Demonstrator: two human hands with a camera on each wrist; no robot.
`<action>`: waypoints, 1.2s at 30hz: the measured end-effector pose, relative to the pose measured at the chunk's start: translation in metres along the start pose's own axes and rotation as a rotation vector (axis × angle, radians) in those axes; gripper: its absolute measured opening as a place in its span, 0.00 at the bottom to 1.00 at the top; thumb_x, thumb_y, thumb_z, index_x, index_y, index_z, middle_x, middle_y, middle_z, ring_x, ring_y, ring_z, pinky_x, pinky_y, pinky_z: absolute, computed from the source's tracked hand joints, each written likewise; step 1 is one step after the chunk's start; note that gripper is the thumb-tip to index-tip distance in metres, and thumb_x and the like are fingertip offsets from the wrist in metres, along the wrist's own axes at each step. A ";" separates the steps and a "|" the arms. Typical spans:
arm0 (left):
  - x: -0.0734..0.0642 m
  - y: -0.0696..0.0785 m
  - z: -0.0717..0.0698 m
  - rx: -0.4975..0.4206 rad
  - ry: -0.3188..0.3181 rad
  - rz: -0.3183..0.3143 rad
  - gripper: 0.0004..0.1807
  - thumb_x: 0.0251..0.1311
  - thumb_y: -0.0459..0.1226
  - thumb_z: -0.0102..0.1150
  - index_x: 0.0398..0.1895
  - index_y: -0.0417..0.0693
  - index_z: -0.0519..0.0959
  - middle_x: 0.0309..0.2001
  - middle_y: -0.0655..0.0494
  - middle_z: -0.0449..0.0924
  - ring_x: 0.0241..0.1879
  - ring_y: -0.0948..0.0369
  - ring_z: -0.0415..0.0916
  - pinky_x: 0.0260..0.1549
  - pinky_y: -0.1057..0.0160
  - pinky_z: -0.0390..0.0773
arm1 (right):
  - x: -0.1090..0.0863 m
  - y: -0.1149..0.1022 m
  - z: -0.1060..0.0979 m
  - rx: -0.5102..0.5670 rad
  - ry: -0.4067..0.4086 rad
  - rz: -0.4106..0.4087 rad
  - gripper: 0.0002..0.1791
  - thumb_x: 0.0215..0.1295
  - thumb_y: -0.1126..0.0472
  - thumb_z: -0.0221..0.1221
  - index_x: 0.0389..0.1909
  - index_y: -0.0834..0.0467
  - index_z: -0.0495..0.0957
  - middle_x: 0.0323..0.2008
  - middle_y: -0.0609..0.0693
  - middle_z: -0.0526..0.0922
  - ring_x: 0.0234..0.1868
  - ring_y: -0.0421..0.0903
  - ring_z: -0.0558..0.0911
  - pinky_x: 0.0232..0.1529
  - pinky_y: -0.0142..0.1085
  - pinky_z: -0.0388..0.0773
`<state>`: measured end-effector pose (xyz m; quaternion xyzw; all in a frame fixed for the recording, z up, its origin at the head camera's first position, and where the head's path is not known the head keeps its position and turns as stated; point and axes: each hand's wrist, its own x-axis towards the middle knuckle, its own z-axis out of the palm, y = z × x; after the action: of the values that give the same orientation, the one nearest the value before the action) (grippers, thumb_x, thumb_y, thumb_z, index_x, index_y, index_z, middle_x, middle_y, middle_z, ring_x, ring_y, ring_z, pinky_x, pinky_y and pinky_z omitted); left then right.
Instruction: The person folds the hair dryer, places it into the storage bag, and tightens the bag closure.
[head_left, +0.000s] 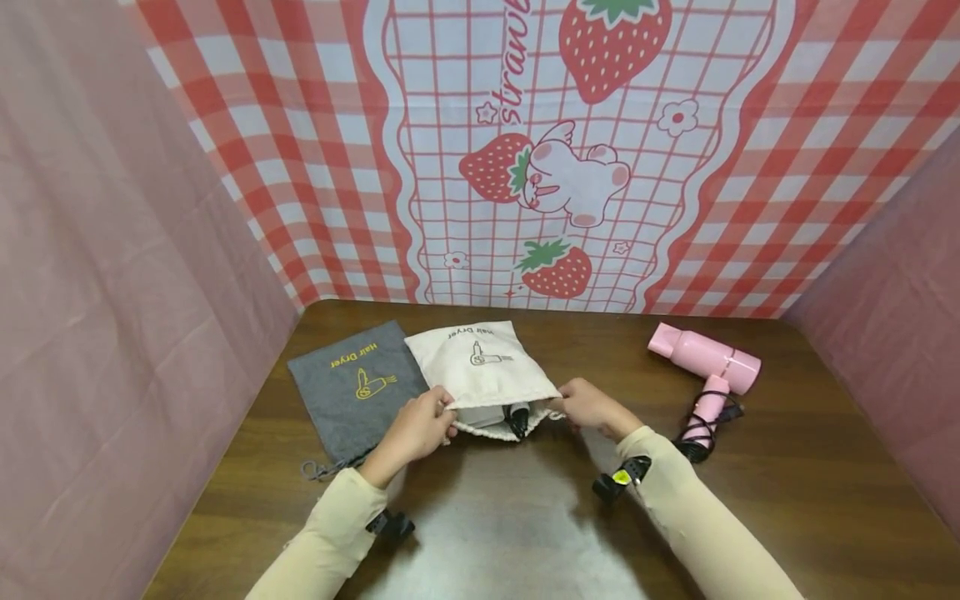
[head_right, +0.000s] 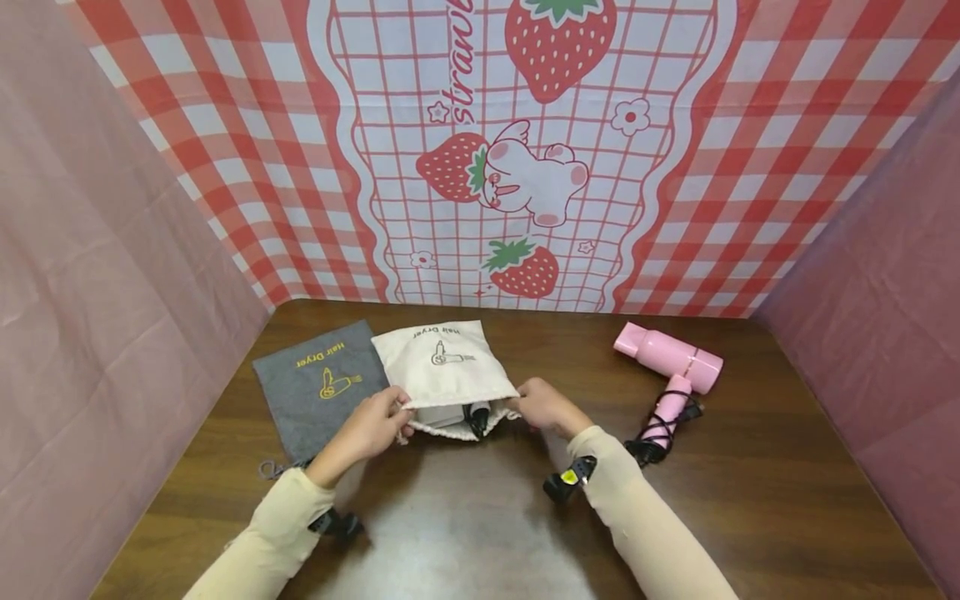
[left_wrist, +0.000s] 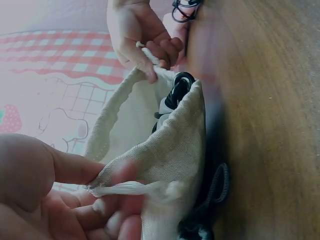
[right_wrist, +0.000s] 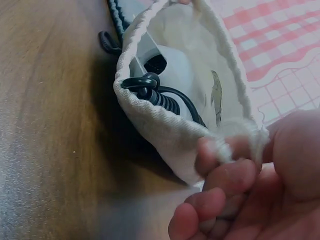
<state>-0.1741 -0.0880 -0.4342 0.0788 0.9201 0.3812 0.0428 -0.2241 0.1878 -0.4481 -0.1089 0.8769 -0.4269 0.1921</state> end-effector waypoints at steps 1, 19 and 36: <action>0.001 0.000 -0.001 -0.012 0.008 0.007 0.02 0.63 0.33 0.55 0.36 0.44 0.75 0.20 0.57 0.83 0.14 0.68 0.73 0.22 0.67 0.71 | 0.000 -0.001 -0.001 0.011 -0.009 -0.002 0.17 0.64 0.62 0.54 0.14 0.55 0.68 0.10 0.41 0.63 0.12 0.37 0.65 0.17 0.29 0.63; 0.024 0.023 -0.055 -0.538 -0.018 -0.023 0.05 0.62 0.31 0.55 0.37 0.36 0.72 0.17 0.60 0.66 0.16 0.68 0.60 0.14 0.71 0.59 | 0.004 -0.035 -0.045 0.388 0.000 -0.229 0.18 0.71 0.64 0.46 0.19 0.57 0.73 0.13 0.43 0.70 0.18 0.38 0.70 0.27 0.32 0.72; 0.018 0.029 -0.070 -0.098 0.008 0.096 0.08 0.64 0.37 0.58 0.37 0.41 0.81 0.18 0.58 0.74 0.17 0.65 0.64 0.18 0.68 0.63 | -0.011 -0.035 -0.059 0.264 -0.051 -0.259 0.17 0.72 0.63 0.48 0.21 0.55 0.76 0.14 0.42 0.72 0.20 0.37 0.72 0.29 0.32 0.71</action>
<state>-0.1986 -0.1132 -0.3648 0.1193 0.8956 0.4279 0.0246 -0.2387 0.2125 -0.3848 -0.2058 0.7868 -0.5564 0.1705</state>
